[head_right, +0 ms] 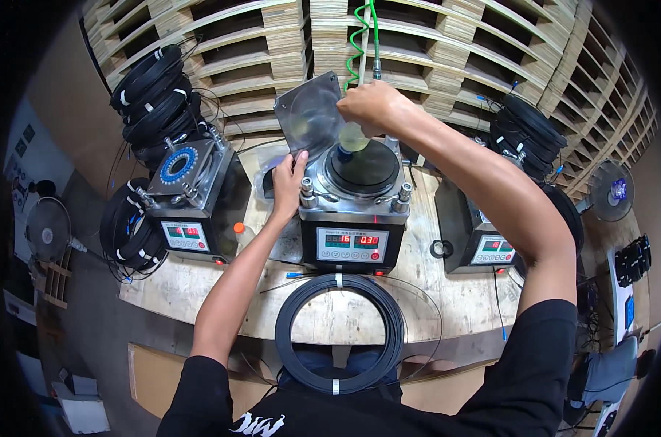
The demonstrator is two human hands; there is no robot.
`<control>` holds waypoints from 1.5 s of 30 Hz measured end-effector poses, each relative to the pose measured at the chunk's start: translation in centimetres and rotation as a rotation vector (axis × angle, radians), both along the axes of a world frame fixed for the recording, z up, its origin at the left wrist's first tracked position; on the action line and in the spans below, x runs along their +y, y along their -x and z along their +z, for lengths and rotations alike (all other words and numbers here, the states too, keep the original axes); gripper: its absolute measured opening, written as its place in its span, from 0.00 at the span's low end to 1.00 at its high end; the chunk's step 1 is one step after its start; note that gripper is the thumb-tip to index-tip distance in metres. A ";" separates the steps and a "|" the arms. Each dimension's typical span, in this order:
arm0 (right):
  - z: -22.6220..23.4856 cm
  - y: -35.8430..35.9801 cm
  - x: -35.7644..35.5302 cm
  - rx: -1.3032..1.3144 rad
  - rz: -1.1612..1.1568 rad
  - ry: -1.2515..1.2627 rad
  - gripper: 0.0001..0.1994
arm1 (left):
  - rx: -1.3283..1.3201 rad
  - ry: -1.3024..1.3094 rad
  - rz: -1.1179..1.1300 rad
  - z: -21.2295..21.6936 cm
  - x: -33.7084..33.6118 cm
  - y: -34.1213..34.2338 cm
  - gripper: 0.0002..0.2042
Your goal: The recorder is operating an industrial polishing machine to process fiber optic cable connectors.
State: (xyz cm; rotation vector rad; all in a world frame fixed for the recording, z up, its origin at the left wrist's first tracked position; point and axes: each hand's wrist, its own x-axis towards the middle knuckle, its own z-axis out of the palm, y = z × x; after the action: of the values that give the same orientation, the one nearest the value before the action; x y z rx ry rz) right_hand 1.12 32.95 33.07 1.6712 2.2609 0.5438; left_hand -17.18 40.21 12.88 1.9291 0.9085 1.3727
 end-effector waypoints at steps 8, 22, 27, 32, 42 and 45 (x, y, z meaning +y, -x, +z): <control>0.6 -4.0 -3.4 -0.048 -0.229 0.123 0.21 | -0.022 -0.013 -0.014 0.0 0.1 0.0 0.22; -0.5 -2.7 0.2 0.053 -0.164 0.053 0.18 | 0.003 0.015 -0.026 0.3 -0.3 0.0 0.21; 0.1 -5.3 -4.7 0.093 -0.269 0.113 0.24 | -0.005 0.021 -0.027 0.1 0.0 0.1 0.21; -2.0 -5.4 -9.9 0.308 -0.255 0.098 0.27 | -0.005 0.023 -0.044 0.2 0.0 0.2 0.20; -19.7 -7.8 -19.8 1.919 -0.349 -0.539 0.35 | -0.042 0.072 -0.052 -0.5 0.0 0.1 0.20; -24.2 -6.9 -21.5 1.755 -0.393 -0.631 0.37 | -0.056 0.005 -0.055 -1.1 1.0 0.1 0.23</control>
State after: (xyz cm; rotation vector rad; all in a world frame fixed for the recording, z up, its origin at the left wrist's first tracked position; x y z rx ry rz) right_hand 8.05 11.42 8.86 3.7456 2.3767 -0.7970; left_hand -17.25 41.22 11.79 1.8883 0.8253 1.3835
